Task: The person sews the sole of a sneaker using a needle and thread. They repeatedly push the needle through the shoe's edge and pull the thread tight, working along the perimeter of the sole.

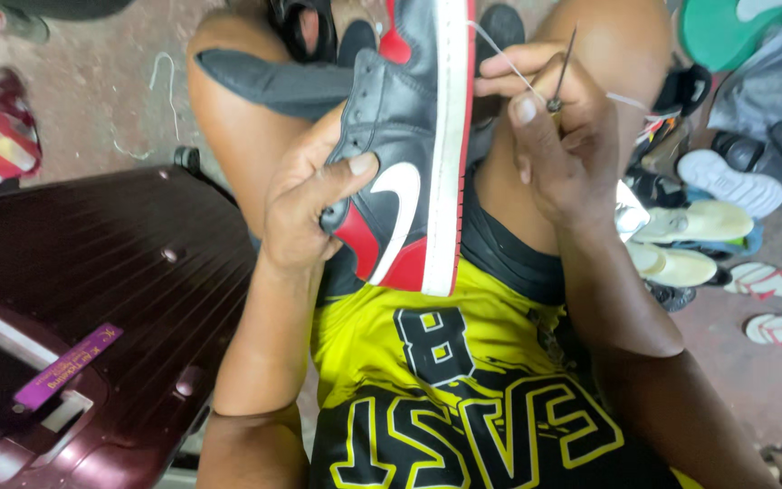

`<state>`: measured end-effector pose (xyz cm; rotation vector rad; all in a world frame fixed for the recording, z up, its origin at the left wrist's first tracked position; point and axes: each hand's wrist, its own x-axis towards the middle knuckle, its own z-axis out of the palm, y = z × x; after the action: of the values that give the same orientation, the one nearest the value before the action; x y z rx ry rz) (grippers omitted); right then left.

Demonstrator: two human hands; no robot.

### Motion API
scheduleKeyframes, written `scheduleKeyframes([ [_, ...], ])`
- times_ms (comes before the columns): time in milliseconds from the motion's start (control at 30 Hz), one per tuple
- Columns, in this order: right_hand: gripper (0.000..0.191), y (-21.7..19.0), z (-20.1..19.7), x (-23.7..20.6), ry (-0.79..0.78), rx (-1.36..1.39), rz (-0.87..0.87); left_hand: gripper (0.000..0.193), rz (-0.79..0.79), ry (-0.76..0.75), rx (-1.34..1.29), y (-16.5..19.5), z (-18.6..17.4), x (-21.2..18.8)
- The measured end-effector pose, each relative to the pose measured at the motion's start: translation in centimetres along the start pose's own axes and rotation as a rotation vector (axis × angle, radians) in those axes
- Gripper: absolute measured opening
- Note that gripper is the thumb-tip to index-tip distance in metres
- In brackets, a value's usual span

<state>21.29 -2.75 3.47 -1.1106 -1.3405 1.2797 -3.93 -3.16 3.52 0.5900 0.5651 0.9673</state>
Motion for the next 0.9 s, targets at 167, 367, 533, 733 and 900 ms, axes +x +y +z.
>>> scheduleKeyframes([
  [167,0.034,0.3,0.5,0.9,0.068,0.048,-0.001,0.055,0.035,-0.119,0.034,2.5,0.2,2.9],
  [367,0.041,1.4,0.4,1.4,0.066,0.123,-0.027,0.053,0.066,-0.196,0.046,2.9,-0.2,5.5],
  [533,0.04,3.6,0.7,1.0,0.089,0.266,0.031,0.051,0.103,-0.278,0.144,2.2,-2.2,6.9],
  [733,0.035,5.7,1.7,1.3,0.102,0.313,0.121,0.051,0.054,-0.363,0.06,1.6,-4.8,8.4],
  [900,0.034,6.5,2.2,1.9,0.081,0.39,0.168,0.047,0.094,-0.403,0.159,1.6,-5.9,8.9],
])
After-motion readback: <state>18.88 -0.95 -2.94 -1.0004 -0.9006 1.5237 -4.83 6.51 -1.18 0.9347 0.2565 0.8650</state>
